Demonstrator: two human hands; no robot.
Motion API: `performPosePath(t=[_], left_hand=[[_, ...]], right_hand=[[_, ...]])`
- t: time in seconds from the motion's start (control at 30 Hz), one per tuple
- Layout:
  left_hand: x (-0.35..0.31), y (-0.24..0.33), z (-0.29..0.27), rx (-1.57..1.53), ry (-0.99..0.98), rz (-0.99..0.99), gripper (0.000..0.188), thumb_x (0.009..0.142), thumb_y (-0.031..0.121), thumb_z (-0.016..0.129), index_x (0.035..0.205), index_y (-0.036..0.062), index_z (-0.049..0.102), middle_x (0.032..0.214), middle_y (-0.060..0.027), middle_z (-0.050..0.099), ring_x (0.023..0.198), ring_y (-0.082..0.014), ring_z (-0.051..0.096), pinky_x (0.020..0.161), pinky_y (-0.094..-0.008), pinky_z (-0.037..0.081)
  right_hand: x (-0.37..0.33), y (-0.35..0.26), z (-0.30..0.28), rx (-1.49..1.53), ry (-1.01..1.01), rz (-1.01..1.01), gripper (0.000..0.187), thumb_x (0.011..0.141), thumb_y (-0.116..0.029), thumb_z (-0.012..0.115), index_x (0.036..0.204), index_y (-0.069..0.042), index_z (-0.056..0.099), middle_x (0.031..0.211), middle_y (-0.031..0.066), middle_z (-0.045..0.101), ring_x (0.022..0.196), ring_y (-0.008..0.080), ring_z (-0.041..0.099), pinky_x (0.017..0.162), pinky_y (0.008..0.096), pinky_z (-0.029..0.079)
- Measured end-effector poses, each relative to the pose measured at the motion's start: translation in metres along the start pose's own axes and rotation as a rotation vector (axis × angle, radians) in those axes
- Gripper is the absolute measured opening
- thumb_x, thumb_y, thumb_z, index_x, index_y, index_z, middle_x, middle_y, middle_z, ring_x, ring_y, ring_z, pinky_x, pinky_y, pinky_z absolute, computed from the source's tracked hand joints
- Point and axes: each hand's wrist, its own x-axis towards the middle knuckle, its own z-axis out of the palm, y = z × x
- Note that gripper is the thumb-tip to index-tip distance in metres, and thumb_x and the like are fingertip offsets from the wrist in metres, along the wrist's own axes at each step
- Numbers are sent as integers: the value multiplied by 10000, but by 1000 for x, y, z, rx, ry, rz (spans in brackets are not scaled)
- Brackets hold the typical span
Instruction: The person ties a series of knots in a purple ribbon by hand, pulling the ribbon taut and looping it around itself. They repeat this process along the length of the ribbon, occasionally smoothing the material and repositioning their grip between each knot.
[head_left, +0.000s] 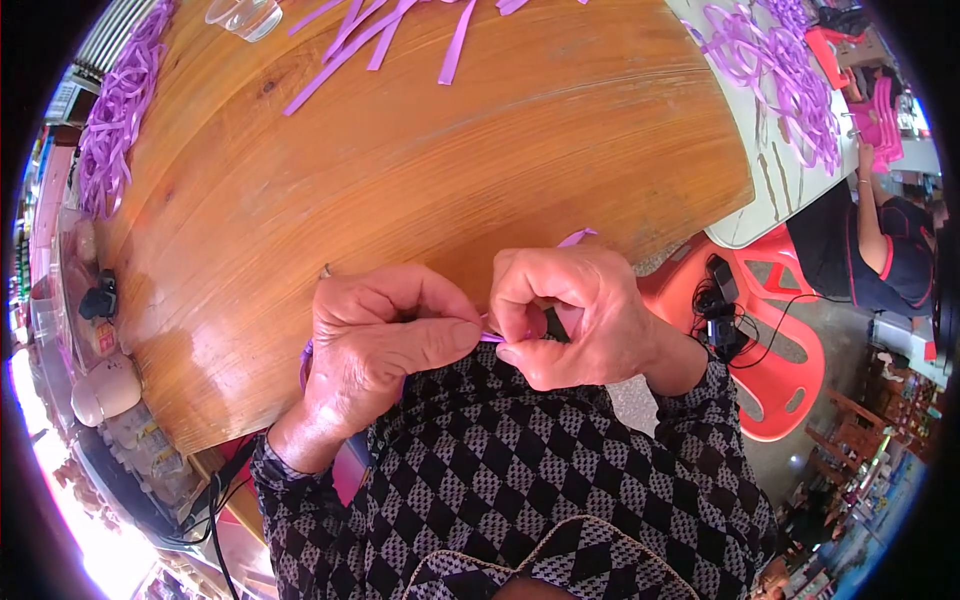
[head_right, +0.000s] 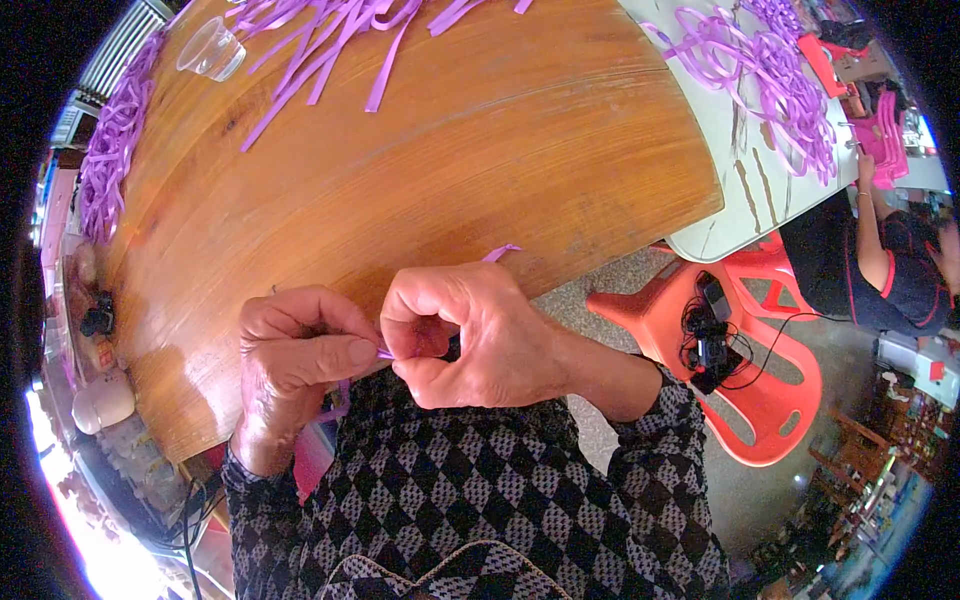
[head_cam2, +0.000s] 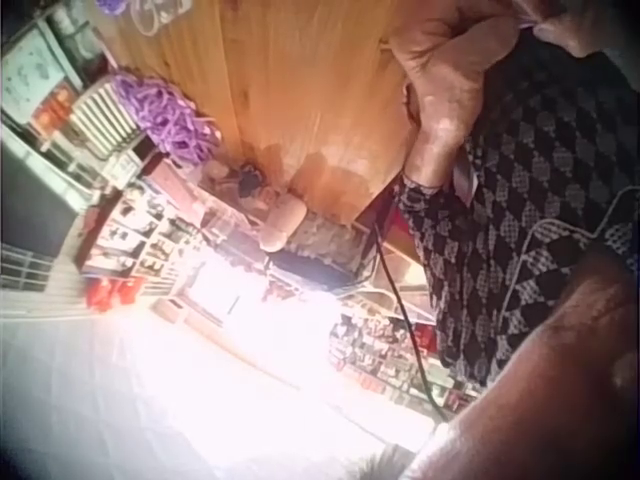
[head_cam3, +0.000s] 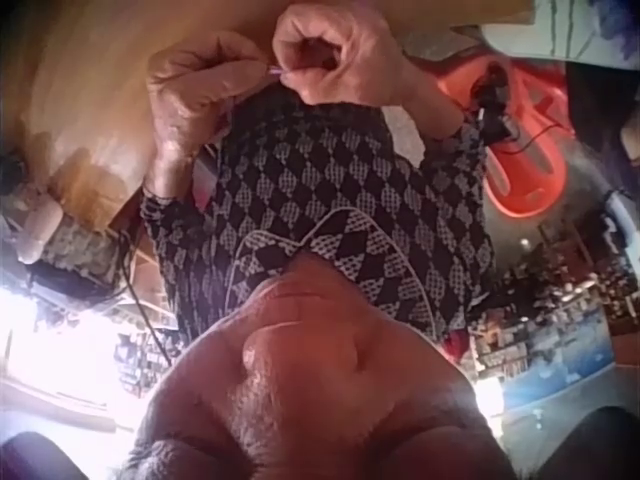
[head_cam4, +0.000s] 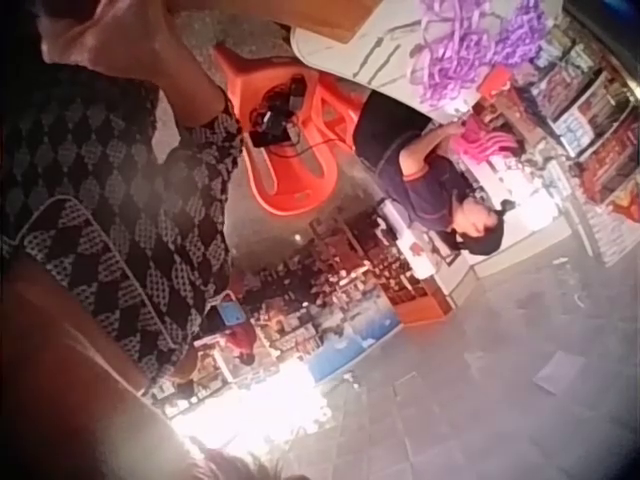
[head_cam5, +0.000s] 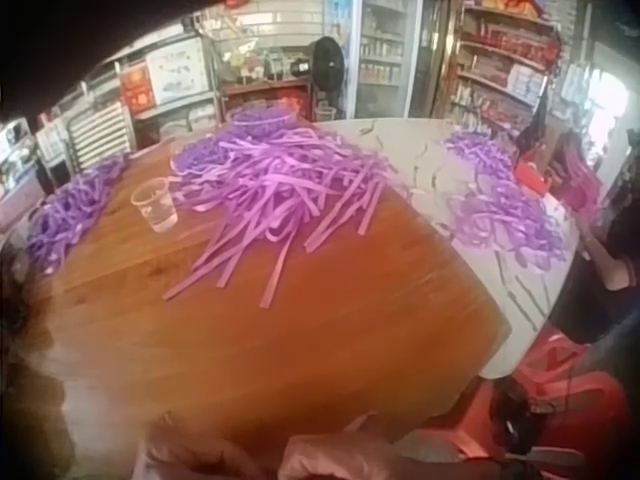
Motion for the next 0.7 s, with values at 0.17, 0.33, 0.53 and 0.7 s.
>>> performPosePath(t=[0.17, 0.33, 0.53, 0.7], left_hand=[[-3, 3, 3, -1, 60, 39, 51, 770, 6, 650, 807, -24, 632, 699, 0, 606, 632, -30, 518, 561, -166, 403], [0, 1, 10, -67, 193, 63, 119, 678, 39, 697, 746, -17, 618, 651, -39, 601, 533, -78, 509, 486, -190, 380], [-2, 2, 7, -67, 117, 69, 48, 774, 2, 646, 810, -23, 628, 709, -12, 611, 636, -36, 526, 566, -162, 410], [-8, -4, 5, -1, 83, 92, 63, 755, 6, 682, 801, -16, 645, 702, -7, 616, 637, -38, 525, 564, -174, 421]], right_hand=[[-2, -1, -4, 83, 54, 31, 197, 675, 65, 674, 776, -15, 525, 787, 38, 530, 676, 105, 494, 570, 227, 385], [3, -1, -7, -188, 101, -91, 216, 688, 33, 706, 805, -20, 532, 817, 42, 538, 703, 117, 508, 588, 220, 400], [3, 2, -1, -166, 62, -115, 202, 675, 54, 679, 790, -17, 529, 779, 46, 547, 677, 117, 517, 546, 217, 398], [0, -5, 2, -4, 8, -69, 165, 653, 106, 584, 719, -16, 495, 692, 60, 536, 588, 111, 484, 501, 229, 369]])
